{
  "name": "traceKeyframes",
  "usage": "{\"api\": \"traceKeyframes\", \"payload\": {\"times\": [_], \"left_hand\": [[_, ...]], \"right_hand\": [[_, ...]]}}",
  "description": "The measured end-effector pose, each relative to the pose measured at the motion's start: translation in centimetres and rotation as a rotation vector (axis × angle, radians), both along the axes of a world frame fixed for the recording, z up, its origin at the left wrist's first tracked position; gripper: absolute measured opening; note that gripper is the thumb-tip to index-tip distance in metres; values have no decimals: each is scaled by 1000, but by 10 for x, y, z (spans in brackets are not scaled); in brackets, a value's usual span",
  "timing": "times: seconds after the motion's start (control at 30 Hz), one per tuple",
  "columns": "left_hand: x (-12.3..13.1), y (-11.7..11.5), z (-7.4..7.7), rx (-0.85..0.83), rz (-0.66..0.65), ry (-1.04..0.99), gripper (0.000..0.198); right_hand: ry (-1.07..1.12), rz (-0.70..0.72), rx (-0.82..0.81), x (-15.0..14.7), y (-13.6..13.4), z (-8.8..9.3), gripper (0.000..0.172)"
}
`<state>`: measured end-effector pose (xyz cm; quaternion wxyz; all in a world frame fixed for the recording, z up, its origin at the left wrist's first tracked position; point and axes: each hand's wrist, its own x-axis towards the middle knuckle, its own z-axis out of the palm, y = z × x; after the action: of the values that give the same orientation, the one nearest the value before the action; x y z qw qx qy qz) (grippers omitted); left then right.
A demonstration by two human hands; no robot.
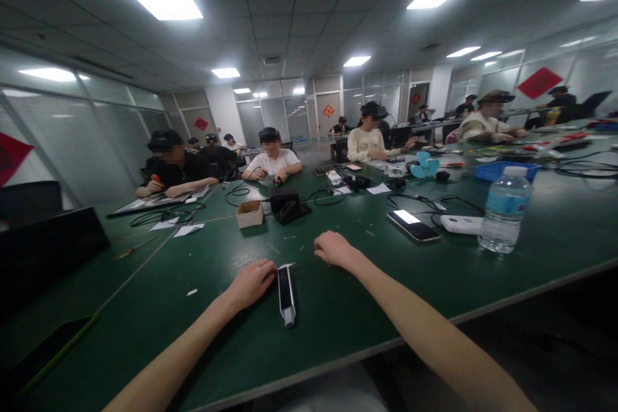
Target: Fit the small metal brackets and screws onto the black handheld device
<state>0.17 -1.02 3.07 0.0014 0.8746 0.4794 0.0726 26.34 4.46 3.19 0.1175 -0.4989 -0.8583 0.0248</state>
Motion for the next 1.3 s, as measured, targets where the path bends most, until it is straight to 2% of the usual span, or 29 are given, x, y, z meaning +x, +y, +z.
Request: {"api": "traceKeyframes", "payload": {"times": [0.17,0.43,0.9,1.03,1.2,1.3], "left_hand": [[0,0,-2,1,8,6,18],[2,0,0,-3,2,-2,17],[3,-1,0,9,-6,-10,17],[3,-1,0,5,3,1,17],[1,0,-1,16,-2,9,16],[-1,1,-2,10,-8,-6,16]], "right_hand": [[-28,-72,-30,2,-1,4,15],[57,-142,-159,0,1,1,16],[201,-162,-327,3,4,-2,26],[172,-143,-309,2,5,-3,21],[44,-181,-172,3,6,-1,16],[1,-198,-106,4,6,0,19]]}}
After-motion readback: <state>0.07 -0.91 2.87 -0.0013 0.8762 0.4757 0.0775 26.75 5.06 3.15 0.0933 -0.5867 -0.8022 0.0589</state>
